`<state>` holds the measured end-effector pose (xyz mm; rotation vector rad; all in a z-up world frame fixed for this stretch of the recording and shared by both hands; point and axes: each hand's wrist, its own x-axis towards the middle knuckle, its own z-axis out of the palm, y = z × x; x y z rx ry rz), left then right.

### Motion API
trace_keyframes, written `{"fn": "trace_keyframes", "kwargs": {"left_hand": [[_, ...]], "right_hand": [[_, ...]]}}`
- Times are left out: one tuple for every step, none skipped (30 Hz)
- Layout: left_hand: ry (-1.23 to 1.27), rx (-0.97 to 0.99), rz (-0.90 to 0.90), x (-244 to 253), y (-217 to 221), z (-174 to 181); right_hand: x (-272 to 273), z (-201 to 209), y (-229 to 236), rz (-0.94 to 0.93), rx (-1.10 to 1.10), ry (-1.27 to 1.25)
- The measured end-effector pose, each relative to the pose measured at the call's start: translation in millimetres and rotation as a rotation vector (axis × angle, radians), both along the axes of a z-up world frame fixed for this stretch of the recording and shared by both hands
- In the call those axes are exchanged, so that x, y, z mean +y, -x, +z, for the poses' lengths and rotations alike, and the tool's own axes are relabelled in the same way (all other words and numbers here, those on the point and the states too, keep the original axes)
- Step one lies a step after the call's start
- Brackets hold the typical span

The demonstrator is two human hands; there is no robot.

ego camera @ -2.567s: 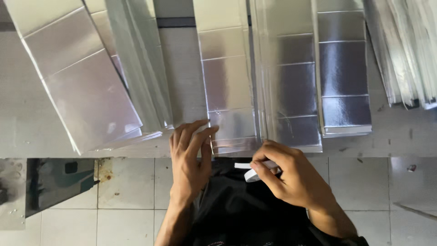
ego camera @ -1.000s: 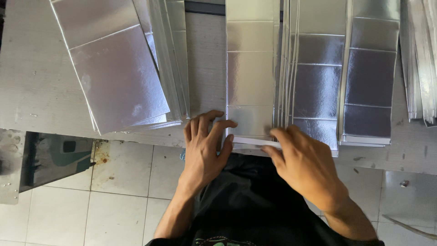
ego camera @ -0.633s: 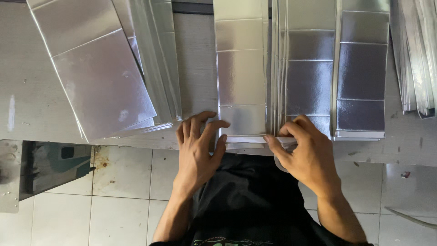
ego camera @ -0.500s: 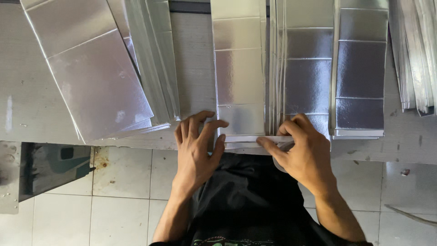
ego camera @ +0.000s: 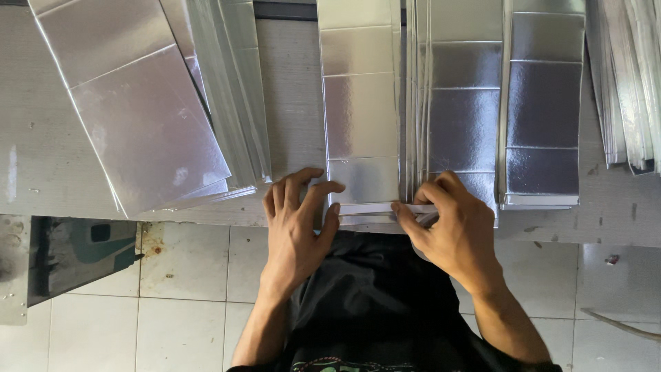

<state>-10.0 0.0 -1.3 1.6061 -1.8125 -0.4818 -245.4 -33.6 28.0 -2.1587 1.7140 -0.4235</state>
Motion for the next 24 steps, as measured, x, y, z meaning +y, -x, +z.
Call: {"fn": "trace_keyframes", "kwargs": {"left_hand": [[0.002, 0.0, -0.001, -0.2, 1.7, -0.1], [0.002, -0.01, 0.014, -0.3, 3.3, 0.0], [0.003, -0.02, 0.03, -0.5, 4.6, 0.2], [0.005, -0.021, 0.029, -0.6, 11.5, -1.5], [0.033, -0.049, 0.071, -0.9, 18.6, -3.5], [0.062, -0.076, 0.112, -1.2, 25.5, -5.4], [0.064, -0.075, 0.115, -2.3, 34.2, -2.9], [0.082, -0.07, 0.14, -3.4, 42.8, -0.4], [0.1, -0.065, 0.165, -4.6, 51.3, 2.0], [0.102, -0.064, 0.168, -4.4, 52.2, -0.3], [0.097, -0.094, 0.166, -3.3, 53.3, -2.6], [0.092, -0.124, 0.165, -2.3, 54.5, -5.1], [0.091, -0.126, 0.166, -0.6, 50.3, -2.4], [0.072, -0.109, 0.14, 1.1, 46.4, 0.4], [0.053, -0.094, 0.115, 2.8, 41.6, 3.3], [0.053, -0.097, 0.116, 5.3, 38.5, 4.7], [0.017, -0.088, 0.091, 6.9, 35.5, 6.2], [-0.019, -0.078, 0.067, 8.4, 32.7, 7.8], [-0.019, -0.08, 0.061, 8.8, 31.2, 6.5], [-0.031, -0.096, 0.06, 9.4, 29.5, 5.3], [-0.042, -0.112, 0.062, 9.3, 27.7, 4.2], [-0.039, -0.114, 0.058, 8.9, 26.8, 3.3], [-0.047, -0.099, 0.069, 8.9, 26.0, 2.4], [-0.056, -0.083, 0.081, 9.0, 25.1, 1.5]], "right_hand": [[-0.1, 0.3, -0.7, -0.001, 0.0, 0.002], [-0.1, 0.8, -1.3, 0.003, 0.016, 0.013], [-0.3, 1.3, -2.3, 0.008, 0.032, 0.025], [1.0, 0.9, -3.1, 0.007, 0.031, 0.027], [2.0, 0.6, -3.8, 0.0, 0.036, 0.033], [3.1, 0.2, -4.6, -0.007, 0.04, 0.04], [2.7, -0.5, -4.6, -0.004, 0.041, 0.042], [2.2, -1.3, -4.6, -0.003, 0.041, 0.047], [1.6, -2.2, -4.8, -0.002, 0.04, 0.052], [1.2, -2.4, -4.5, 0.0, 0.041, 0.055], [2.0, -2.7, -4.0, 0.002, 0.036, 0.047], [2.6, -3.1, -3.3, 0.003, 0.032, 0.039], [2.5, -2.3, -3.3, 0.003, 0.03, 0.039], [2.4, -1.5, -3.1, -0.003, 0.032, 0.036], [2.3, -0.9, -3.5, -0.009, 0.031, 0.035], [2.0, -1.7, -3.7, -0.008, 0.028, 0.035], [2.0, -2.3, -3.4, -0.006, 0.02, 0.031], [2.0, -2.8, -2.8, -0.004, 0.013, 0.027], [2.0, -2.6, -2.8, -0.01, 0.011, 0.027], [2.1, -2.3, -2.9, -0.012, 0.018, 0.016], [1.2, -1.9, -3.2, -0.011, 0.025, 0.007], [1.0, -1.5, -3.2, -0.015, 0.023, 0.01], [0.9, -1.2, -3.2, -0.015, 0.013, 0.013], [0.9, -0.8, -3.3, -0.016, 0.003, 0.015]]}}
